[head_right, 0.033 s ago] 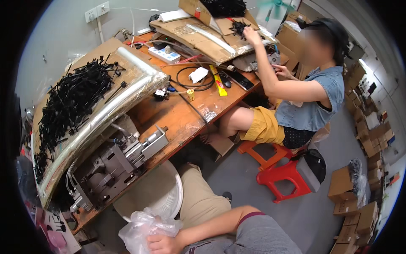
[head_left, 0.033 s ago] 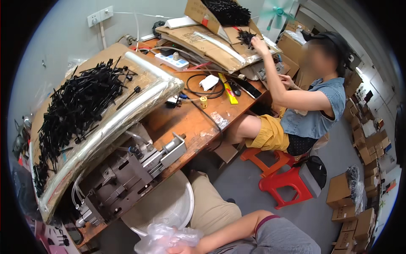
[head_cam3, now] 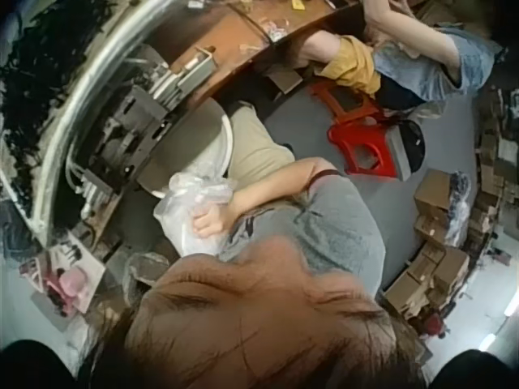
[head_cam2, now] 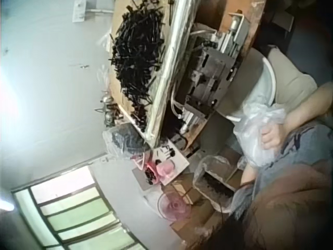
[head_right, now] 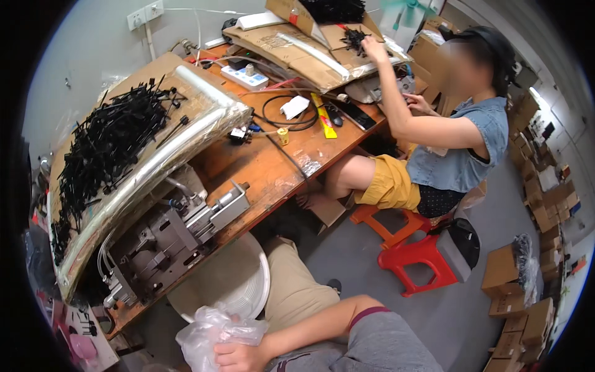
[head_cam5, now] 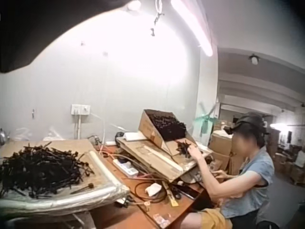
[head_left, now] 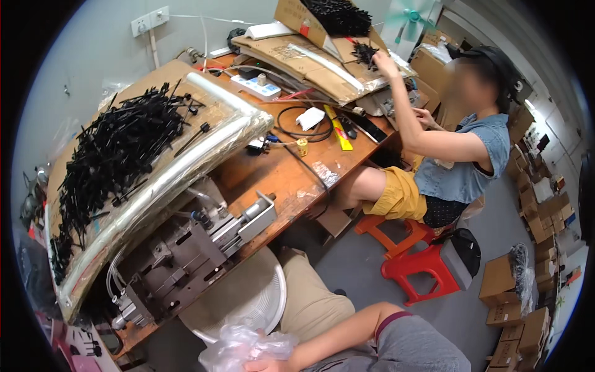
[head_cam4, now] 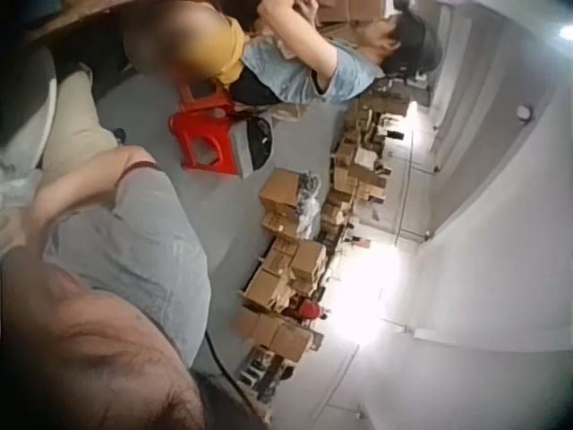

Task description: Assembling small black plastic components using a mechanical fixture on a workbench.

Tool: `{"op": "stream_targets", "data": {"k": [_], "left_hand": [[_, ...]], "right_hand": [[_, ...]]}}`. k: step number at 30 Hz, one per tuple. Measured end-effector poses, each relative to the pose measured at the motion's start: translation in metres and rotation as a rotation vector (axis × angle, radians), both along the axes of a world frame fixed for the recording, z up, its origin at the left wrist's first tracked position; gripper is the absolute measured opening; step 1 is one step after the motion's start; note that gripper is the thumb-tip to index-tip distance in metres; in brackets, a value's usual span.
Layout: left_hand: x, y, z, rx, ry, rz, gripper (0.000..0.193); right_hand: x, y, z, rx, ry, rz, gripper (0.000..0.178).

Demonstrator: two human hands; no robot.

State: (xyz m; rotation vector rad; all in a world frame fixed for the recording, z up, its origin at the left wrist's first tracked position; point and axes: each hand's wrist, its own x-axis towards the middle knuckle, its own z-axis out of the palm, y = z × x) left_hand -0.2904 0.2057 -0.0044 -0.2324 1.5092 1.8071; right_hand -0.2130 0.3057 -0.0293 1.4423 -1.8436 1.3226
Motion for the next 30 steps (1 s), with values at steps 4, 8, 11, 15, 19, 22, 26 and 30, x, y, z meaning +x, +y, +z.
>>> {"op": "stream_targets", "data": {"k": [4,8,11,15,19,22,26,30], "left_hand": [[0.004,-0.003,0.005,0.016,0.008,-0.001,0.037],[0.009,-0.014,0.009,0.019,0.016,0.027,0.035],[0.014,-0.029,0.01,0.007,0.018,0.09,0.034],[0.021,-0.05,0.012,-0.001,0.009,0.164,0.032],[0.032,-0.071,0.013,-0.027,0.0,0.233,0.031],[0.04,-0.071,0.01,-0.025,-0.024,0.234,0.029],[0.057,-0.053,0.006,-0.004,-0.101,0.147,0.028],[0.069,-0.046,0.007,-0.007,-0.133,0.109,0.026]], "right_hand": [[-0.001,0.0,-0.018,0.37,0.062,0.314,0.019],[0.006,0.004,-0.014,0.251,0.123,0.145,0.035],[-0.024,0.032,0.026,0.139,0.345,-0.03,0.036],[-0.031,0.074,0.071,0.236,0.013,-0.12,0.045],[-0.012,0.062,0.076,-0.535,-0.845,-0.158,0.058],[-0.004,0.046,0.083,-0.97,-1.772,0.249,0.061],[-0.012,0.038,0.084,-1.006,-2.177,0.544,0.054],[-0.034,0.033,0.09,-0.918,-1.841,0.299,0.041]]}}
